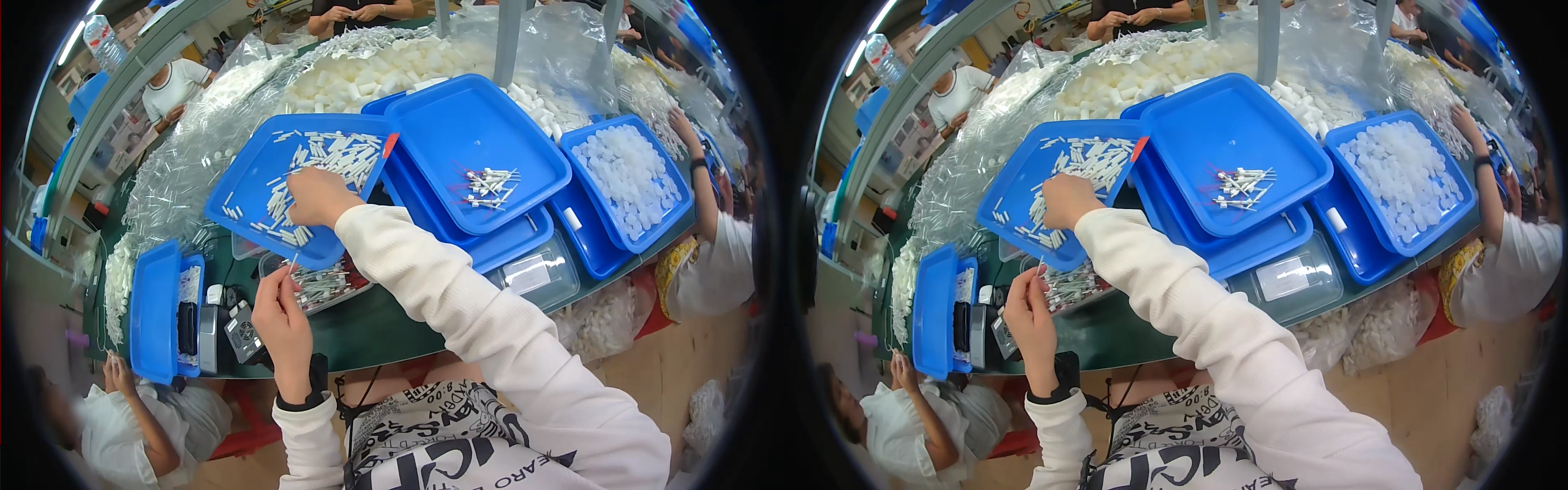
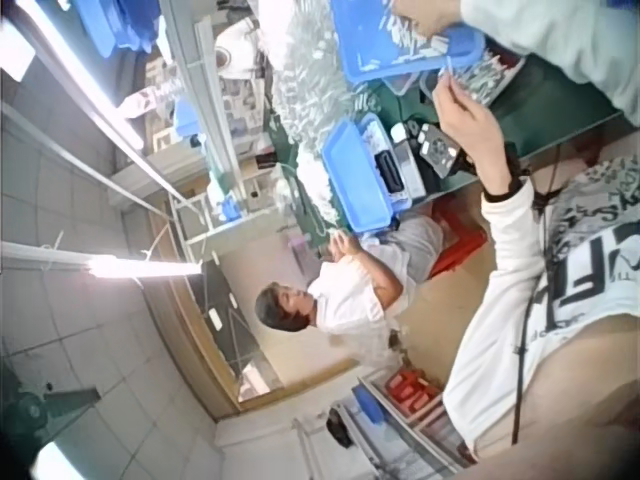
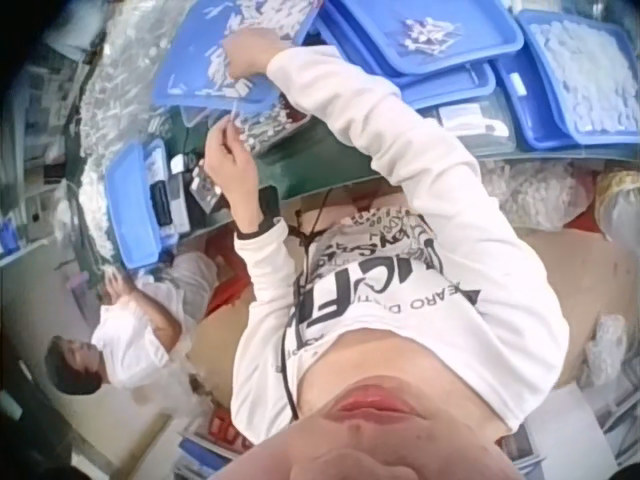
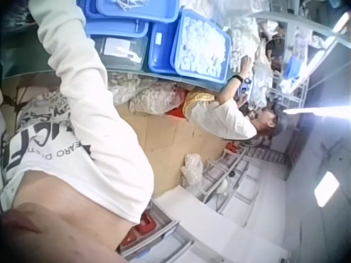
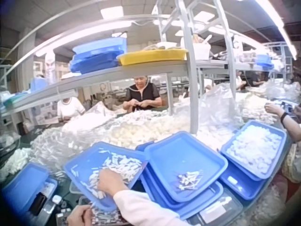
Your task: The person repeatedly picks up small white cylindrical pieces and thin metal rods from blue trays on a table. They insert the rods into the cylinders by hand and place the assembled units into a separate tray. The process is repetitive and performed one unit at a time.
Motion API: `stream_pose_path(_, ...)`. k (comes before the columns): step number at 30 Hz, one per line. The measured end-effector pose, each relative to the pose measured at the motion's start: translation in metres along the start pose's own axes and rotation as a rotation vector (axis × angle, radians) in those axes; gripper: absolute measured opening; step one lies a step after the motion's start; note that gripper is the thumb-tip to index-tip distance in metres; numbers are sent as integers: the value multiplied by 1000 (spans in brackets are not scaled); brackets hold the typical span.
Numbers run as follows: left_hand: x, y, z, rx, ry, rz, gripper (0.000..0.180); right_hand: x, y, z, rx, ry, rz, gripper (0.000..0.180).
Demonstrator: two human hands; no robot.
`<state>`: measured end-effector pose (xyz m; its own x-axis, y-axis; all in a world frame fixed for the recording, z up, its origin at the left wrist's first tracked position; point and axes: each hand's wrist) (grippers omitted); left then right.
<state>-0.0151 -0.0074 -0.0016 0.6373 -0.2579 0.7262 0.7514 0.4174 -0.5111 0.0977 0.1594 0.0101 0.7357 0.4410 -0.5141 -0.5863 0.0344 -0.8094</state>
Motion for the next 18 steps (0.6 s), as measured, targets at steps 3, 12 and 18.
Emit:
stream_pose_path(3,8,1,-1,7,27,14,17,9,10,8,17,-19,38,17)
stream_pose_path(12,51,-7,-13,-62,-148,-457,16,9,15,14,-75,39,80,26)
stream_pose_path(18,97,-17,-19,-125,-78,-597,17,17,-11,16,121,70,478,19)
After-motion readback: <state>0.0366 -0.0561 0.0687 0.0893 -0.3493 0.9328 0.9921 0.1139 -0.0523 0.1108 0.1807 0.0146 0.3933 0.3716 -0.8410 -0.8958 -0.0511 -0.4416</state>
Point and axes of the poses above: each hand's wrist, its own z-axis towards the middle knuckle, its own y-axis out of the palm, x = y × z, and after that the axes turned 1 degree about y, right-handed
